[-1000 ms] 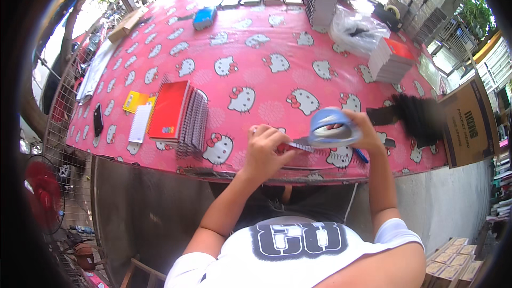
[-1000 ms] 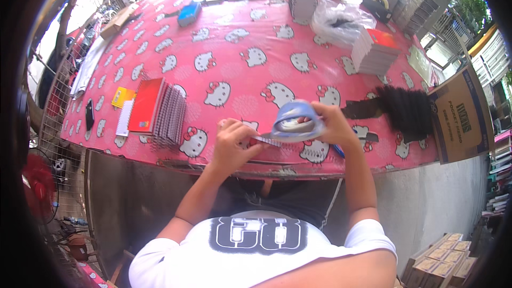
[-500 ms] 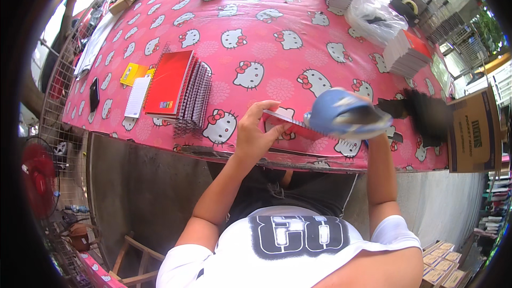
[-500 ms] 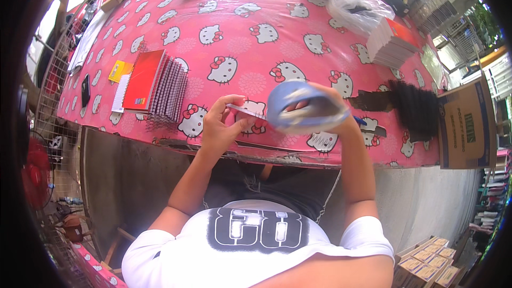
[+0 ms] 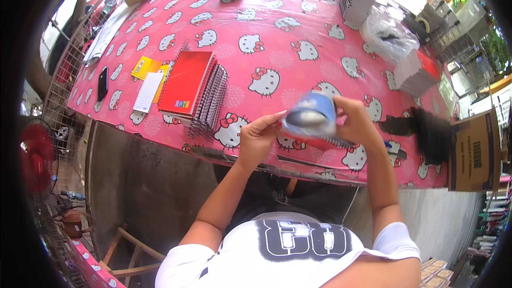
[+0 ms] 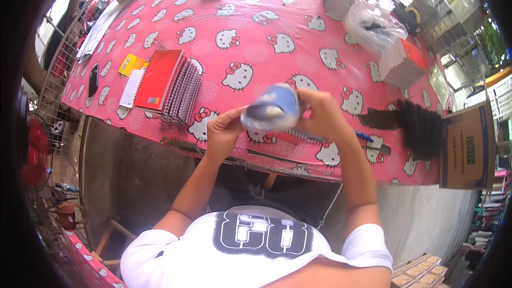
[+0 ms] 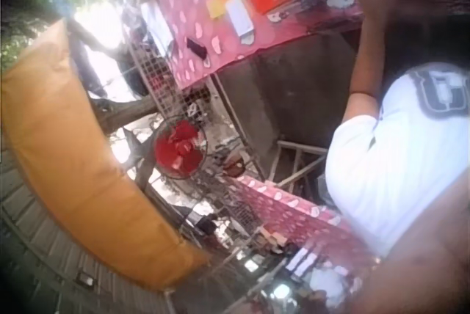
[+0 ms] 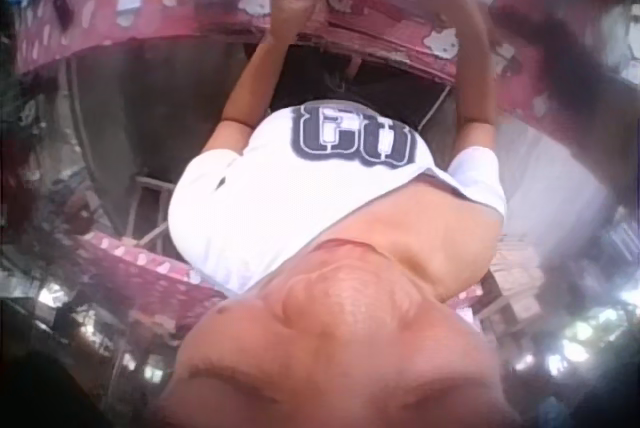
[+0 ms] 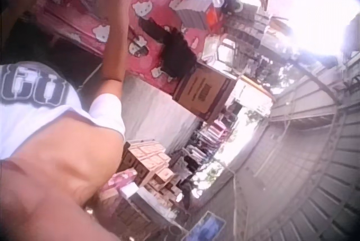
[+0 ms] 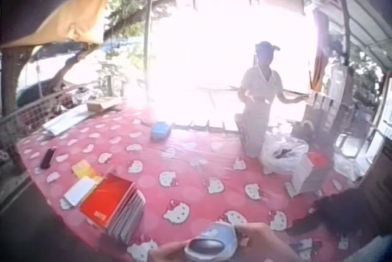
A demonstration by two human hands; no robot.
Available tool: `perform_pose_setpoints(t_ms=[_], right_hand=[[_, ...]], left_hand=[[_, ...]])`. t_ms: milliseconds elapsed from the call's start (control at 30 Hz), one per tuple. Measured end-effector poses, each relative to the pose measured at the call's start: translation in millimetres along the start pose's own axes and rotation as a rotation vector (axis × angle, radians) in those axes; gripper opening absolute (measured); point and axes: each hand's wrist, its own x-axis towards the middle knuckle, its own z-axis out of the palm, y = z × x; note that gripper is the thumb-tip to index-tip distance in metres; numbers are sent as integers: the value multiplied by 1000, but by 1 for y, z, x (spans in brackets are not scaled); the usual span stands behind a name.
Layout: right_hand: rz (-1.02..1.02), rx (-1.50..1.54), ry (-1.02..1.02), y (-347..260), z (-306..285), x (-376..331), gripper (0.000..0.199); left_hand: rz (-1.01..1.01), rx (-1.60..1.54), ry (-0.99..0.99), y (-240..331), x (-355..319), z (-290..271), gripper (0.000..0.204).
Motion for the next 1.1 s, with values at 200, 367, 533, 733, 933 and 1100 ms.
perform_pose_setpoints(t_ms=[200, 367, 533, 733, 933, 1100], right_hand=[[619, -736, 555, 76, -65, -64, 40], [498, -920, 454, 74, -72, -121, 63], [44, -355, 81, -88, -15, -57, 64], [13, -368, 165, -69, -12, -43, 57], [433, -430, 375, 34, -25, -133, 56], [459, -659, 300, 56, 2, -158, 53]], left_hand=[[-19, -123, -108, -3, 6, -5, 33], [-124, -275, -102, -9, 4, 4, 31], [-89, -244, -51, -20, -6, 8, 32], [-134, -247, -75, -14, -4, 6, 30], [-68, -287, -154, 3, 4, 20, 26], [631, 249, -1, 46, 0, 31, 24]])
